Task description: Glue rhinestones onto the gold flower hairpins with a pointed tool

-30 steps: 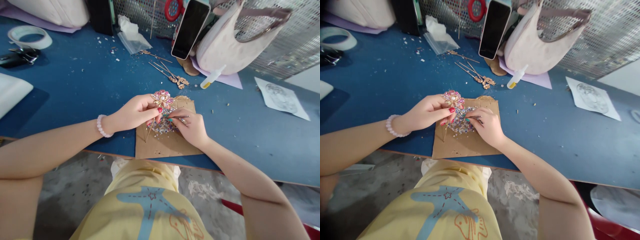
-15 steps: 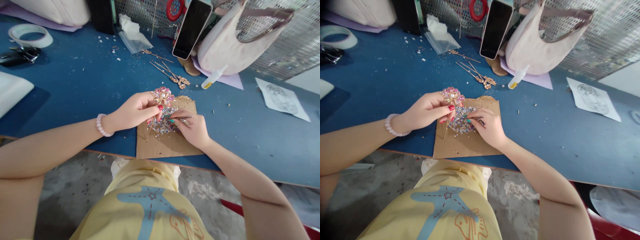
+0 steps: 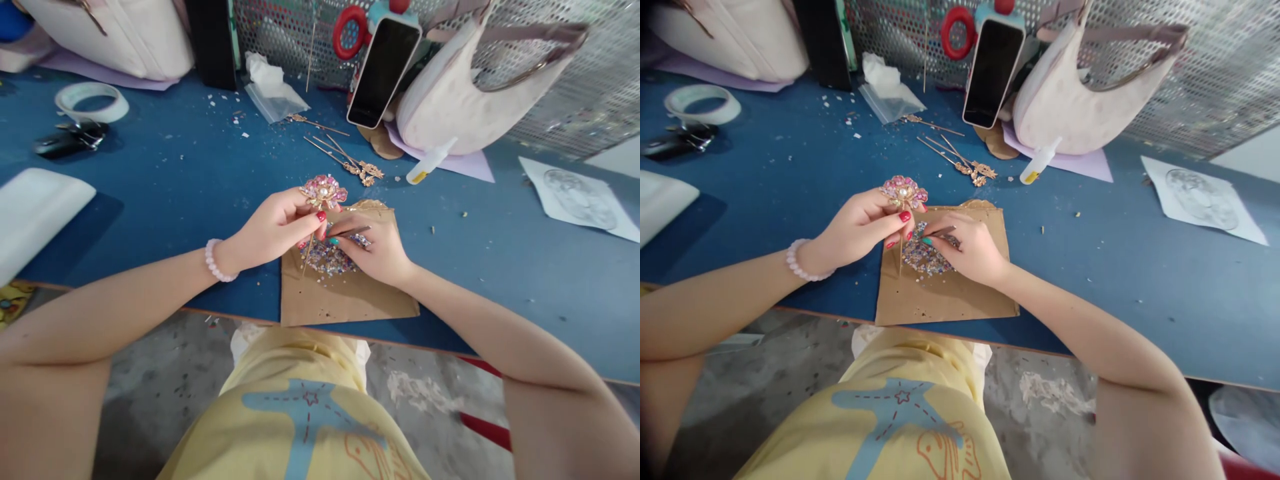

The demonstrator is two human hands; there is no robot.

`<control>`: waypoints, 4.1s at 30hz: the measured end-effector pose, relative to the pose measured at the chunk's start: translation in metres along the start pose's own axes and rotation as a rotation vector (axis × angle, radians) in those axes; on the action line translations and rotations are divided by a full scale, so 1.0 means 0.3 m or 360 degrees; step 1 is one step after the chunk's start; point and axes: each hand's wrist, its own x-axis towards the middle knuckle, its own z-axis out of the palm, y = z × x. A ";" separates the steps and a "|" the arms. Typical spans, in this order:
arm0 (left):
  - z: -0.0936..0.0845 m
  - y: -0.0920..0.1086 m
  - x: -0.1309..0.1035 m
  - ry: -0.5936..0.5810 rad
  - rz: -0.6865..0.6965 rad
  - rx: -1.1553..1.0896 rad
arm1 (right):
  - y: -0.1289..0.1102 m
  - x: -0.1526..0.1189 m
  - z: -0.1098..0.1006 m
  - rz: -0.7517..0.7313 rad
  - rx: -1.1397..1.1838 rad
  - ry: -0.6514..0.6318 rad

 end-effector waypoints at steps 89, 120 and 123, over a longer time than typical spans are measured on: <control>-0.016 -0.014 0.028 -0.0053 -0.0377 -0.0024 | 0.046 -0.034 -0.069 -0.0098 0.0103 0.0524; -0.014 0.007 0.027 -0.0467 -0.0798 -0.0169 | -0.020 -0.039 -0.051 -0.0658 -0.0335 0.0246; -0.014 0.009 0.027 -0.0458 -0.0822 -0.0178 | -0.024 -0.035 -0.050 -0.0708 -0.0362 0.0276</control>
